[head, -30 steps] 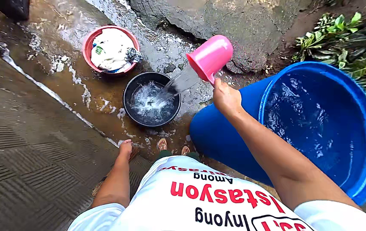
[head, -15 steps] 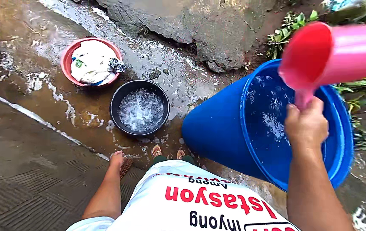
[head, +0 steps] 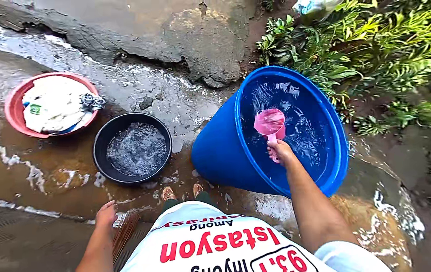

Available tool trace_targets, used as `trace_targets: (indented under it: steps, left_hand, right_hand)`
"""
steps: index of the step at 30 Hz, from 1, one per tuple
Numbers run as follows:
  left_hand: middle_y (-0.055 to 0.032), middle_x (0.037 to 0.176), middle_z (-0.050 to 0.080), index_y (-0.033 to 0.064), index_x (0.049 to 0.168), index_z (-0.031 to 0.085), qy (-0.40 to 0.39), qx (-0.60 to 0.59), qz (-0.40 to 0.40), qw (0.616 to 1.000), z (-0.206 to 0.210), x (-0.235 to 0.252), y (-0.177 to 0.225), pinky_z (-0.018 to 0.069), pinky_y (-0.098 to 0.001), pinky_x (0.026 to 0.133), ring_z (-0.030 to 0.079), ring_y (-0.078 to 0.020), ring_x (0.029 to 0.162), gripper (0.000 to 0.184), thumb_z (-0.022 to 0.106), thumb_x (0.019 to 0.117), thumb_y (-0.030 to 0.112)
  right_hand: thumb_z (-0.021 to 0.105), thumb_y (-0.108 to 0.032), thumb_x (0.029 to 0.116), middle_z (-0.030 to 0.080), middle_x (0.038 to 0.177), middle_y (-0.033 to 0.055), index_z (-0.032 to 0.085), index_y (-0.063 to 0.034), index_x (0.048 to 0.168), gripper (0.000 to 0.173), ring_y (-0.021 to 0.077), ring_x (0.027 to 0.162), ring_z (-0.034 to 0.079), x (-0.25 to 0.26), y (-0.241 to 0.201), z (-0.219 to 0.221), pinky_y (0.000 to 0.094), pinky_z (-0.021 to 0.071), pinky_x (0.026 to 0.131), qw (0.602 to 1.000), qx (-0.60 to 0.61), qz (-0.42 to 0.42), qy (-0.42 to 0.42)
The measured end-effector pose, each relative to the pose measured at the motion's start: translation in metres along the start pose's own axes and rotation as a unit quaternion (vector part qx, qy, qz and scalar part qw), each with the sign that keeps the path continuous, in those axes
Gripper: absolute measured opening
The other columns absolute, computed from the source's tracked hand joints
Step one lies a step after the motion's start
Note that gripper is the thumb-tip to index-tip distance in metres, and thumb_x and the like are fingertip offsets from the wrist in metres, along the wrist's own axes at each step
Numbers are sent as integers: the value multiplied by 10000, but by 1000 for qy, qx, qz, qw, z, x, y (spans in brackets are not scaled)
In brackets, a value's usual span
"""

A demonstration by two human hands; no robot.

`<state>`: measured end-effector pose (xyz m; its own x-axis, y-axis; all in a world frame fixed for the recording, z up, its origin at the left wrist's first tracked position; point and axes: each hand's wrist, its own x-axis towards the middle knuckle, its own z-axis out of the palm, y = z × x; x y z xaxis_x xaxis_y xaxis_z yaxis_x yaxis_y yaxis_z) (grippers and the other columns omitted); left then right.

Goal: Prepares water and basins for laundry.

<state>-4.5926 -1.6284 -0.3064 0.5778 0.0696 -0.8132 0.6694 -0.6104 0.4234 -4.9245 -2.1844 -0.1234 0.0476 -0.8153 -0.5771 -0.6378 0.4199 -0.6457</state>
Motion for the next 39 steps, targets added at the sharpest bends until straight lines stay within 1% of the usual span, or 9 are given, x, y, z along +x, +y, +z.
trace_targets:
  steps: [3, 7, 16, 23, 25, 27, 30, 33, 39]
  left_hand:
    - [-243, 1384, 553, 44, 1465, 502, 2, 1, -4, 1000, 2, -1, -7, 502, -503, 889, 604, -320, 1082, 396, 466, 1087, 157]
    - [-265, 1390, 542, 21, 1474, 487, -6, 13, -20, 1000, 3, 4, -25, 493, -517, 909, 598, -334, 1087, 400, 442, 1096, 145]
    - [-249, 1389, 553, 47, 1453, 517, 0, 5, -19, 1000, 6, 15, -27, 493, -541, 921, 602, -345, 1112, 390, 449, 1094, 181]
    - [-249, 1442, 541, 28, 1459, 513, -3, -69, -19, 997, 9, -10, -19, 474, -572, 1007, 569, -388, 1258, 399, 488, 1079, 146]
    - [-246, 1434, 547, 27, 1460, 512, -2, -69, -30, 997, 8, -10, -28, 477, -559, 1008, 571, -382, 1256, 398, 479, 1085, 158]
    - [-248, 1433, 548, 23, 1453, 518, 0, -67, -39, 997, 8, -9, -38, 477, -558, 1025, 571, -383, 1268, 395, 479, 1084, 159]
    - [-250, 1464, 526, 27, 1469, 505, 1, -61, -55, 997, 3, -13, -48, 463, -571, 1041, 549, -392, 1304, 403, 471, 1087, 151]
    - [-248, 1473, 512, 37, 1461, 519, 5, -64, -62, 996, 0, -12, -59, 462, -585, 1035, 535, -396, 1314, 396, 457, 1082, 137]
    - [-229, 1433, 541, 46, 1464, 516, 11, -62, -68, 996, -7, -17, -51, 483, -543, 1003, 571, -356, 1239, 403, 453, 1076, 135]
  right_hand:
    - [440, -187, 1094, 529, 679, -39, 559, -89, 1125, 157, 31, 474, 474, -11, 4, -9, 175, 423, 428, 967, 251, -8, -41]
    - [347, -212, 1118, 512, 670, -56, 552, -102, 1139, 234, 1, 458, 458, -48, -8, -26, 134, 399, 411, 935, 342, -46, -81]
    - [300, -171, 1102, 534, 711, -63, 558, -103, 1266, 314, -16, 479, 462, -142, -84, -50, 116, 415, 429, 942, 219, -196, -163]
    - [430, -160, 1069, 548, 713, -39, 568, -110, 1247, 231, 17, 473, 488, -184, -143, 15, 152, 459, 440, 947, 34, -260, -186]
    - [487, -172, 1068, 555, 727, -24, 548, -102, 1243, 198, 36, 489, 505, -182, -151, 49, 183, 476, 459, 946, -49, -272, -171]
    - [541, -212, 1063, 579, 762, 17, 517, -68, 1325, 300, 74, 513, 536, -174, -154, 86, 244, 503, 486, 930, -157, -297, -145]
    - [563, -252, 1062, 652, 916, 185, 504, -19, 1388, 406, 295, 684, 634, -161, -157, 139, 515, 551, 649, 878, -318, -341, -105]
    - [555, -258, 1057, 664, 1104, 315, 507, -15, 1399, 422, 513, 1011, 660, -159, -163, 185, 724, 487, 845, 833, -426, -347, -70]
    - [489, -206, 1061, 674, 1073, 309, 506, 19, 1333, 353, 515, 994, 683, -163, -161, 248, 684, 522, 767, 726, -543, -419, -34]
